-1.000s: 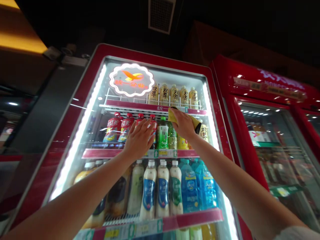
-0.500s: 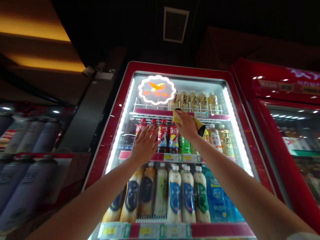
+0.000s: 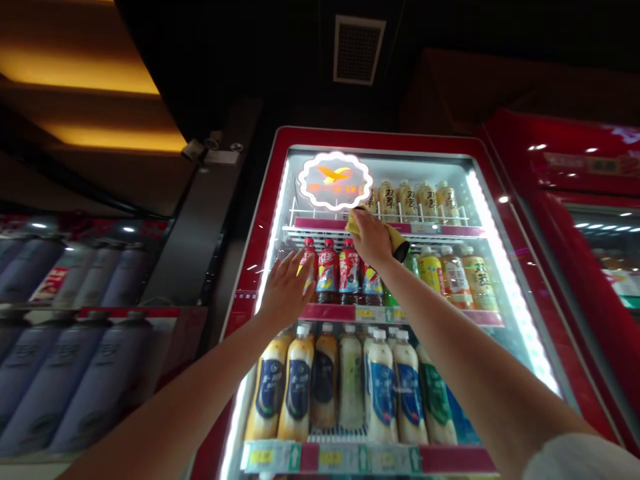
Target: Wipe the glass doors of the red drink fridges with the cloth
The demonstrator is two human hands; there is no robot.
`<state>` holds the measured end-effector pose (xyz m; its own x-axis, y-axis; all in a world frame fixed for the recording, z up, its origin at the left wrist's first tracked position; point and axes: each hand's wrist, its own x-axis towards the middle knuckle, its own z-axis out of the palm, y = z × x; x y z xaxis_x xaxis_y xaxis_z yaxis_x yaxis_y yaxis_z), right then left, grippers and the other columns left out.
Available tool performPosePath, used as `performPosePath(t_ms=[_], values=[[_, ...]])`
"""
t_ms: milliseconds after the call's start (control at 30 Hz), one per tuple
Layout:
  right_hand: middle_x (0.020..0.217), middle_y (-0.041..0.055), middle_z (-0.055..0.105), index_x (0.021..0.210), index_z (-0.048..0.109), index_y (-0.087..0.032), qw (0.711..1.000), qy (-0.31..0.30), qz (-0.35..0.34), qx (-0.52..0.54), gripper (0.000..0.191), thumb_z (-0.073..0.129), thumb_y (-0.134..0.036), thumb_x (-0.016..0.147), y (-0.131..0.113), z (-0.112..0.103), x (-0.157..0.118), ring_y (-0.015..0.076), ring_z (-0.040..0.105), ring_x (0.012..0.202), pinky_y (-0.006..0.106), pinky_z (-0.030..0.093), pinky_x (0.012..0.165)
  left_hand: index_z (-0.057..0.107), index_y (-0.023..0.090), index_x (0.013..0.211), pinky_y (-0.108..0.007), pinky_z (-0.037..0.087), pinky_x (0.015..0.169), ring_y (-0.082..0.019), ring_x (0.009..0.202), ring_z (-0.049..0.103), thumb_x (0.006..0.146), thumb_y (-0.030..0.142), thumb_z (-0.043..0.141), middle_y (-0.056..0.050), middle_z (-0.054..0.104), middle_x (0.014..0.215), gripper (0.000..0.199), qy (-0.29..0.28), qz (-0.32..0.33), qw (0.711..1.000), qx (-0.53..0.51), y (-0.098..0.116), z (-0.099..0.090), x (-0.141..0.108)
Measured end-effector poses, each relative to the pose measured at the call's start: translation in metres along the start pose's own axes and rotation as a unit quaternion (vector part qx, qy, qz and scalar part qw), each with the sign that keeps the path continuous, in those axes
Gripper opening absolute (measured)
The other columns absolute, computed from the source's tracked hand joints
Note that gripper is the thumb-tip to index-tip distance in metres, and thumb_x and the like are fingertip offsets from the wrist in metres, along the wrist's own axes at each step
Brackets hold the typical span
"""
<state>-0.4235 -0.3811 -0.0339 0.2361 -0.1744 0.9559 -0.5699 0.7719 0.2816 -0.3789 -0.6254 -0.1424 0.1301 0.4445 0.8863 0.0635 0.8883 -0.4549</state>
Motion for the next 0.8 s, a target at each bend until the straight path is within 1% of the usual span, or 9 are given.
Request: performPosePath(t_ms=[133, 200, 267, 333, 433, 500, 567, 667, 800], values=[[0.144, 0.0059, 0.063, 0.14, 0.058, -0.025, 0.989, -0.083, -0.12, 0.03, 0.057, 0.059, -0.018, 0.084, 0.003, -0.02, -0.03, 0.026, 0.056, 0.134, 0.046, 0.041, 0.119, 0.041, 0.021, 0.153, -0.054, 0.034, 0.12, -0.03, 0.147, 0.042, 0.101, 0.035, 0.039, -0.014, 0.046, 0.158, 0.054, 0.0, 0.011, 1.0, -0.013, -0.008, 0.0, -0.008], [0.139, 0.0058, 0.066, 0.137, 0.061, -0.026, 0.993, -0.069, -0.097, 0.022, 0.057, 0.061, -0.02, 0.08, 0.016, -0.033, -0.042, 0.0275, 0.06, 0.129, 0.048, 0.045, 0.114, 0.041, 0.02, 0.153, -0.056, 0.035, 0.119, -0.031, 0.147, 0.041, 0.101, 0.035, 0.039, -0.015, 0.045, 0.159, 0.054, -0.003, 0.012, 1.0, -0.012, -0.019, -0.002, -0.015], [0.137, 0.0079, 0.067, 0.135, 0.062, -0.024, 0.999, -0.025, -0.04, 0.006, 0.056, 0.06, -0.019, 0.079, 0.022, -0.033, -0.04, 0.0303, 0.062, 0.126, 0.052, 0.047, 0.111, 0.041, 0.021, 0.153, -0.056, 0.036, 0.118, -0.032, 0.147, 0.042, 0.101, 0.036, 0.04, -0.015, 0.045, 0.159, 0.055, -0.006, 0.009, 1.0, -0.006, -0.03, -0.005, -0.024], [0.137, 0.0098, 0.067, 0.133, 0.063, -0.022, 1.0, 0.019, 0.004, -0.003, 0.053, 0.057, -0.018, 0.081, 0.014, -0.019, -0.023, 0.0319, 0.062, 0.126, 0.054, 0.046, 0.111, 0.041, 0.021, 0.153, -0.056, 0.037, 0.118, -0.032, 0.147, 0.042, 0.1, 0.037, 0.041, -0.015, 0.045, 0.158, 0.055, -0.011, 0.005, 1.0, 0.001, -0.039, -0.009, -0.032], [0.136, 0.0113, 0.067, 0.133, 0.063, -0.02, 0.999, 0.045, 0.011, -0.006, 0.049, 0.053, -0.016, 0.085, -0.023, 0.016, 0.007, 0.0317, 0.06, 0.129, 0.054, 0.043, 0.115, 0.042, 0.021, 0.153, -0.055, 0.037, 0.119, -0.032, 0.146, 0.043, 0.101, 0.038, 0.04, -0.014, 0.045, 0.159, 0.055, -0.022, 0.0, 1.0, 0.007, -0.045, -0.014, -0.039], [0.139, 0.012, 0.065, 0.136, 0.061, -0.018, 0.999, 0.028, -0.015, -0.005, 0.048, 0.053, -0.019, 0.089, -0.05, 0.032, 0.017, 0.0314, 0.057, 0.132, 0.053, 0.041, 0.118, 0.042, 0.02, 0.153, -0.054, 0.036, 0.119, -0.031, 0.146, 0.043, 0.101, 0.038, 0.039, -0.013, 0.044, 0.159, 0.055, -0.026, 0.0, 1.0, 0.004, -0.045, -0.016, -0.042], [0.143, 0.0092, 0.063, 0.139, 0.06, -0.02, 0.998, -0.019, -0.068, 0.004, 0.048, 0.054, -0.022, 0.091, -0.065, 0.034, 0.013, 0.0294, 0.054, 0.136, 0.051, 0.04, 0.12, 0.043, 0.021, 0.152, -0.054, 0.036, 0.12, -0.031, 0.146, 0.042, 0.101, 0.038, 0.039, -0.013, 0.044, 0.16, 0.054, -0.026, -0.001, 1.0, -0.002, -0.044, -0.018, -0.042], [0.141, 0.001, 0.065, 0.138, 0.061, -0.03, 0.989, -0.084, -0.123, 0.014, 0.048, 0.057, -0.026, 0.09, -0.056, 0.015, -0.007, 0.0261, 0.057, 0.134, 0.05, 0.043, 0.118, 0.046, 0.02, 0.15, -0.053, 0.036, 0.119, -0.031, 0.145, 0.044, 0.101, 0.038, 0.04, -0.014, 0.045, 0.159, 0.053, -0.027, -0.008, 1.0, -0.009, -0.047, -0.02, -0.044], [0.132, 0.0052, 0.07, 0.13, 0.066, -0.026, 0.999, -0.021, -0.05, 0.003, 0.046, 0.059, -0.027, 0.084, -0.032, 0.0, -0.018, 0.0289, 0.063, 0.124, 0.051, 0.048, 0.112, 0.049, 0.017, 0.147, -0.051, 0.035, 0.12, -0.031, 0.144, 0.046, 0.101, 0.037, 0.041, -0.015, 0.049, 0.156, 0.051, -0.025, -0.008, 1.0, 0.002, -0.059, -0.027, -0.051]])
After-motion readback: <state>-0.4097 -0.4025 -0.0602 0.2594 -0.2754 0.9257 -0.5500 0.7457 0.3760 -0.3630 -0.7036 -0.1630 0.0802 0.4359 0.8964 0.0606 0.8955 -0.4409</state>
